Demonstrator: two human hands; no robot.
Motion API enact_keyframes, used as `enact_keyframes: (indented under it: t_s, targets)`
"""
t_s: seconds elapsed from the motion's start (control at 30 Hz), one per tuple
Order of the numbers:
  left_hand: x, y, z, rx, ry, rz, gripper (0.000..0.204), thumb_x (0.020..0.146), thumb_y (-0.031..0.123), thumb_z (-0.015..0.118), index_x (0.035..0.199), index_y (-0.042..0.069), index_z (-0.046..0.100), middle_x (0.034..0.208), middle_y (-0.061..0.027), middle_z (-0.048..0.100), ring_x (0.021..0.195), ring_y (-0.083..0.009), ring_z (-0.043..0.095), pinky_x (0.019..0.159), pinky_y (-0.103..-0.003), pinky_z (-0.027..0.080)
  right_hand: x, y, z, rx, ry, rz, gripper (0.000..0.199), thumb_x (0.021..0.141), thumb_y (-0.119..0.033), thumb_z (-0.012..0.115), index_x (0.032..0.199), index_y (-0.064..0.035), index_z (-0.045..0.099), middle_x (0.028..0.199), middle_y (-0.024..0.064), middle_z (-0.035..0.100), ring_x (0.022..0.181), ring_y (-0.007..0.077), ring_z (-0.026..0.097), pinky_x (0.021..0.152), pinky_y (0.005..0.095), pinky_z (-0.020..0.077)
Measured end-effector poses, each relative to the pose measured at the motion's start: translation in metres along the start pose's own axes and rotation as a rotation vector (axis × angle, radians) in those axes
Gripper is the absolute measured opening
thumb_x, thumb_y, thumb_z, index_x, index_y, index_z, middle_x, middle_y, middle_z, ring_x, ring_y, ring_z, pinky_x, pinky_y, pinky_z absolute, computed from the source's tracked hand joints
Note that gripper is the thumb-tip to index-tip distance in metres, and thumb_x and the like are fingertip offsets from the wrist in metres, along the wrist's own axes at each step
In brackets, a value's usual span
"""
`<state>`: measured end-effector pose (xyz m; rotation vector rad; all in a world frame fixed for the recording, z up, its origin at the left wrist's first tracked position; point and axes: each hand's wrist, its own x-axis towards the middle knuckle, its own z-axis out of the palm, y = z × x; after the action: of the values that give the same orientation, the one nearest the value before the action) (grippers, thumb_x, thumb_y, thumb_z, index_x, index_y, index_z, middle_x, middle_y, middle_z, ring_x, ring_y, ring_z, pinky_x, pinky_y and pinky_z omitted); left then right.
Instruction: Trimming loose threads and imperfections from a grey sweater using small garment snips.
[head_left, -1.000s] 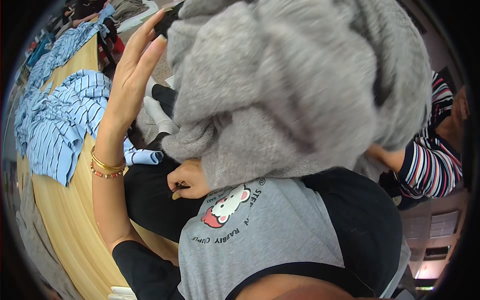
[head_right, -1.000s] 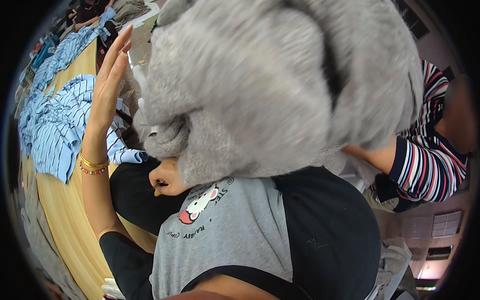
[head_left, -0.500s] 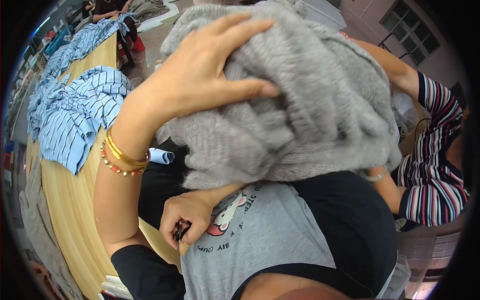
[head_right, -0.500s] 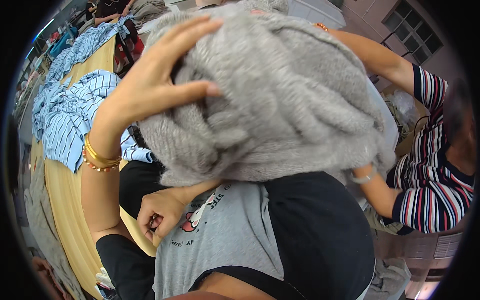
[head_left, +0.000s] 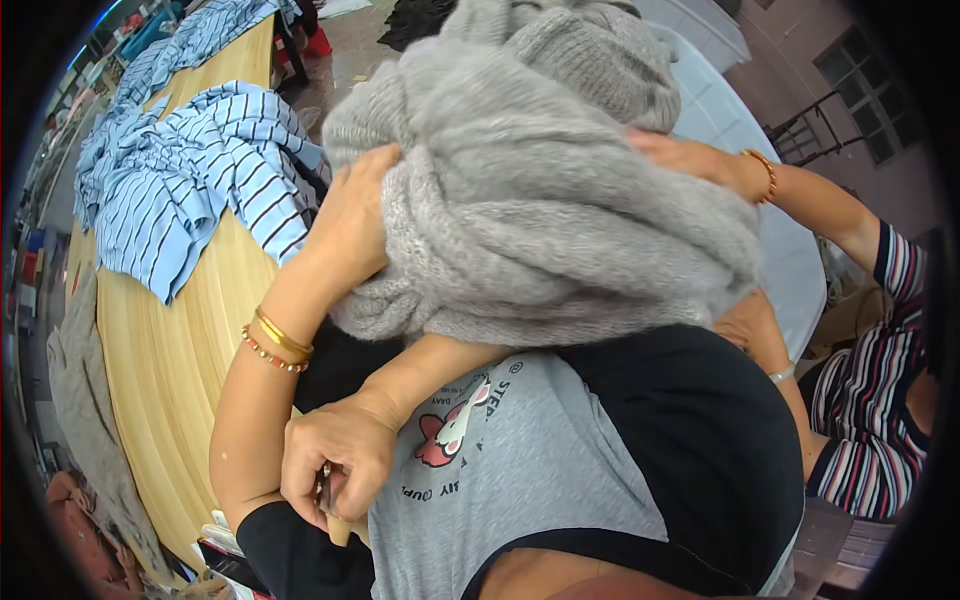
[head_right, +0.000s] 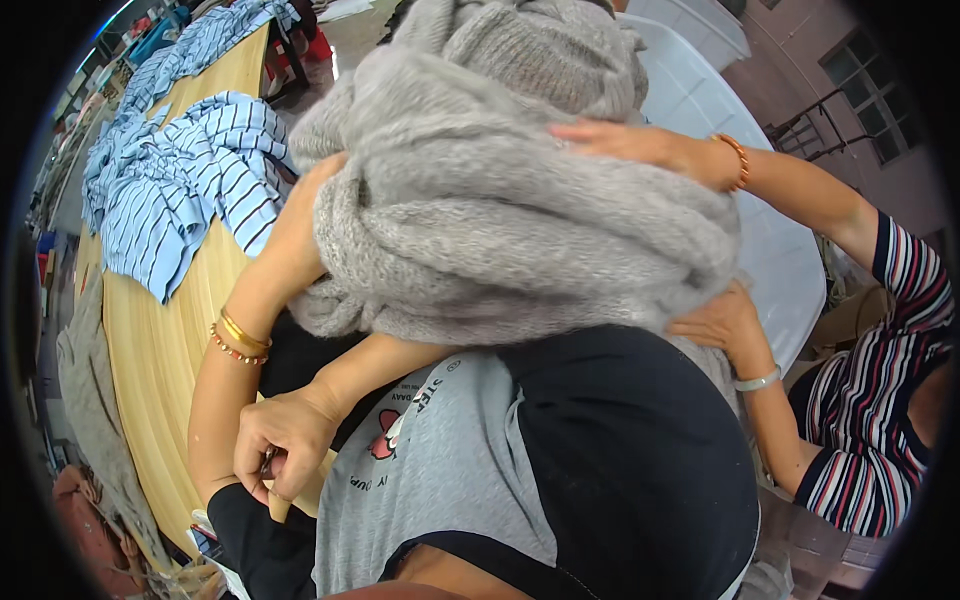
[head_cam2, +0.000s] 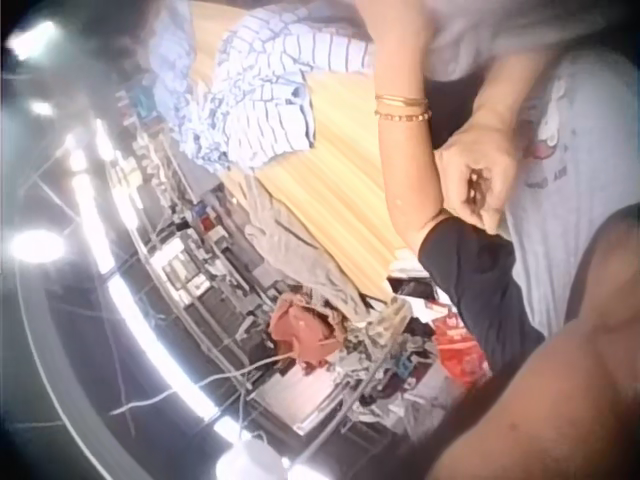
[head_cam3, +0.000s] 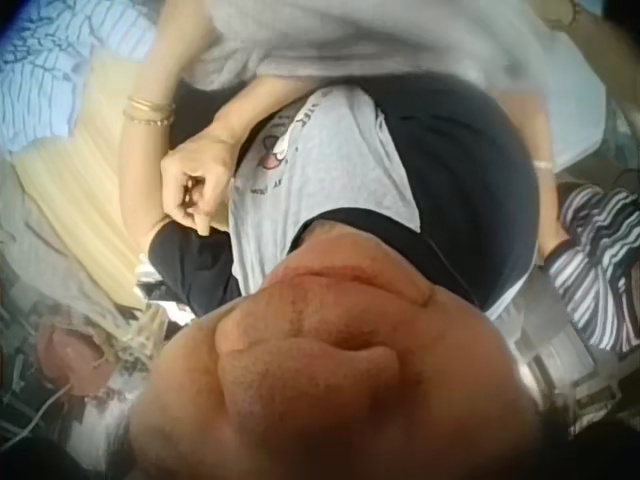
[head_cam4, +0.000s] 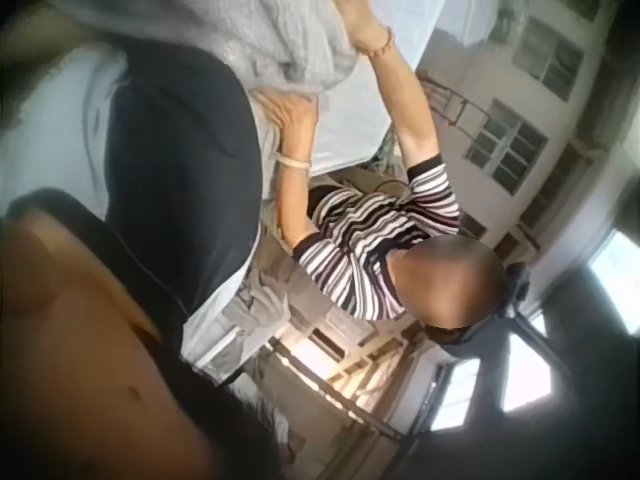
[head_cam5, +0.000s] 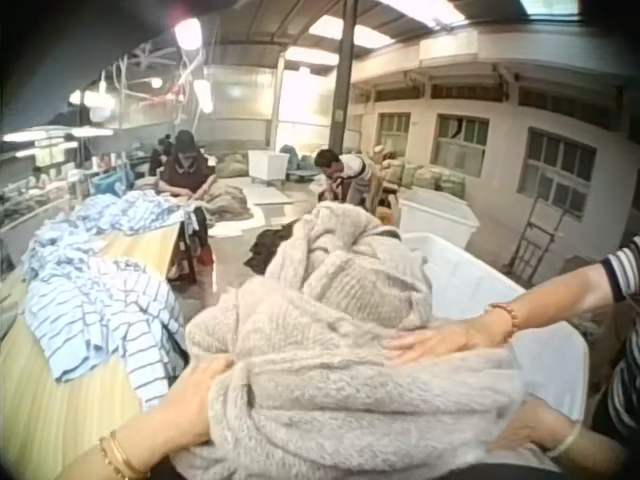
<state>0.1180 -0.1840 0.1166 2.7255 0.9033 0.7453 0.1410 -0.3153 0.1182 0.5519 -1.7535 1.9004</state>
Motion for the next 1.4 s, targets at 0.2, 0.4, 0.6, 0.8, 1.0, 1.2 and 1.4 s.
enact_keyframes:
  t_s: [0.2,0.4,0.6,0.8,1.0,1.2,1.4]
  targets:
    - [-0.022,-0.021,0.007,-0.242,-0.162,-0.155,0.050,0.075,0.017,0.068,0.121,0.002,0.056,0.125,-0.0253,0.049,0.113,-0.0412,0.050,0.097,-0.041,0.041,-0.016,-0.011,-0.030,0.004,0.213,-0.035,0.013,0.072,-0.006,0.061,0.082,-0.0028,0.069,0.068,0.0006,0.061,0.048,0.0058,0.044,0.044,0.0226,0.0333]
    - [-0.031,-0.016,-0.020,-0.291,-0.085,-0.087,0.050,0.074,0.017,0.071,0.120,0.003,0.057,0.122,-0.0235,0.051,0.110,-0.0372,0.053,0.095,-0.039,0.043,-0.030,-0.086,-0.047,-0.250,0.380,0.000,0.019,0.073,-0.006,0.072,0.092,-0.0026,0.068,0.083,0.0036,0.065,0.054,0.0039,0.043,0.047,0.0209,0.0312]
    - [-0.036,0.033,-0.038,-0.299,-0.131,-0.129,0.043,0.078,0.017,0.072,0.116,0.005,0.057,0.110,-0.0104,0.058,0.101,-0.0204,0.055,0.088,-0.028,0.044,-0.055,-0.150,-0.028,-0.472,0.653,-0.153,0.031,0.084,-0.009,0.068,0.111,0.0006,0.054,0.085,0.0017,0.058,0.059,0.0039,0.044,0.053,0.0197,0.0354]
    - [-0.061,0.009,0.002,0.123,-0.348,-0.090,0.048,0.065,0.013,0.067,0.111,0.002,0.062,0.113,-0.0238,0.059,0.102,-0.0381,0.058,0.091,-0.041,0.047,-0.091,-0.123,-0.091,-0.099,1.109,-0.521,0.026,0.091,-0.013,0.047,0.114,-0.0024,0.053,0.064,-0.0019,0.045,0.045,0.0055,0.031,0.043,0.0215,0.0267]
    - [-0.021,0.014,-0.063,-0.150,-0.391,-0.388,0.026,0.083,0.017,0.064,0.101,-0.002,0.064,0.103,-0.0112,0.065,0.100,-0.0217,0.059,0.085,-0.032,0.046,-0.124,-0.092,-0.116,0.056,1.408,-0.370,0.022,0.090,-0.011,0.047,0.111,-0.0060,0.055,0.060,-0.0027,0.043,0.041,0.0052,0.028,0.041,0.0219,0.0251]
    - [0.041,-0.009,-0.053,-0.513,0.153,-0.337,0.034,0.090,0.017,0.061,0.120,0.003,0.056,0.114,-0.0032,0.060,0.105,-0.0135,0.054,0.091,-0.026,0.042,-0.124,-0.092,-0.090,0.051,1.423,-0.377,0.025,0.089,-0.011,0.046,0.112,-0.0068,0.056,0.062,-0.0022,0.044,0.042,0.0051,0.030,0.041,0.0222,0.0262]
    - [0.046,-0.035,0.029,-0.368,0.080,-0.335,0.057,0.078,0.027,0.073,0.121,-0.003,0.053,0.095,-0.0127,0.066,0.085,-0.0175,0.061,0.078,-0.031,0.049,-0.081,-0.127,-0.066,0.108,1.173,-0.490,0.026,0.091,-0.015,0.052,0.113,-0.0052,0.059,0.064,-0.0027,0.046,0.041,0.0043,0.029,0.041,0.0212,0.0260]
